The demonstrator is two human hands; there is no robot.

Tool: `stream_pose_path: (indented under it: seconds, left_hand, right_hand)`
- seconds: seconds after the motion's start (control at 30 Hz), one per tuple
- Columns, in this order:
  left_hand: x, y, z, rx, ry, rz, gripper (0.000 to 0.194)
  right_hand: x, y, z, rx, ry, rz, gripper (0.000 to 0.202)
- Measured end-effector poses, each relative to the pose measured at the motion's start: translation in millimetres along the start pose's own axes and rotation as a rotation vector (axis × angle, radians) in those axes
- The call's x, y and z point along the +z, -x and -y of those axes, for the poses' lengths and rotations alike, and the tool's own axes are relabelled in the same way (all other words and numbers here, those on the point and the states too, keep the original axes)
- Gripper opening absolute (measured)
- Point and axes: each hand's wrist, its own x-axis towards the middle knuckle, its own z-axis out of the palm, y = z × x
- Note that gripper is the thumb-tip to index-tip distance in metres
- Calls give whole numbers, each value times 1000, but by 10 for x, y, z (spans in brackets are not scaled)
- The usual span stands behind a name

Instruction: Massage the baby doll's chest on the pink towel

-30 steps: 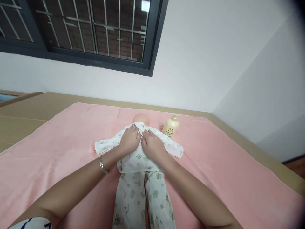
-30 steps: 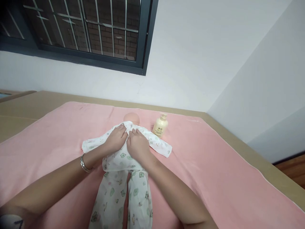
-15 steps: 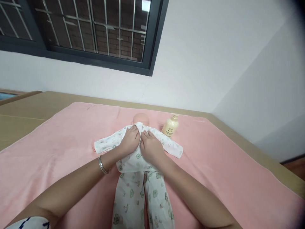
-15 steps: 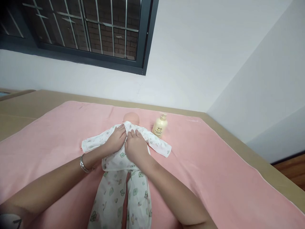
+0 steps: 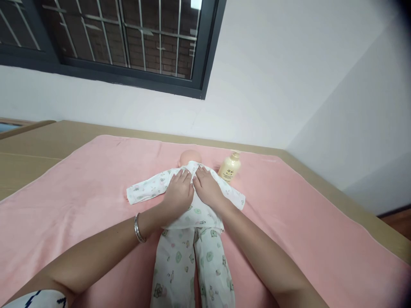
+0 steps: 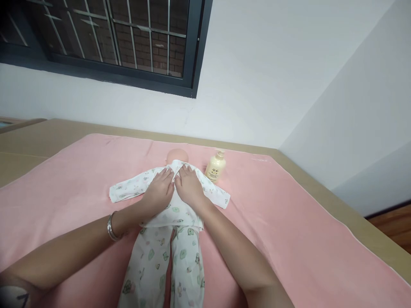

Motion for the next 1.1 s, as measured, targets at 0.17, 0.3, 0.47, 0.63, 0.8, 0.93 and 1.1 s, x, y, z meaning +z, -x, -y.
stream_pose_path:
  seconds: [0.17, 0.3, 0.47, 0.63, 0.8, 0.93, 1.1]
  left_hand:
    - [-149, -260, 191, 17, 80, 114, 47]
    - [-142, -300, 222, -5, 47, 115, 45]
    - [-50, -52, -13, -4, -59, 32, 51]
    - [-142, -125, 35, -10, 78, 101, 50]
    - [-214, -387, 297, 47, 325, 95, 45]
    - [-104, -277, 206, 17, 168, 27, 47]
    - [-13, -26, -23, 48, 26, -14, 49]
  right_hand:
    - [-19, 190, 241, 64, 141, -6, 50]
    - [-29, 239, 290, 22, 137, -6, 48]
    - [-67, 1, 1, -35, -12, 10, 42]
    - [-50, -36, -36, -2, -1, -29, 43]
    - [-45, 173, 237, 29, 91, -2, 46]
    - [-90, 121, 177, -1, 19, 7, 44]
    - [-72, -58, -50, -32, -49, -10, 40]
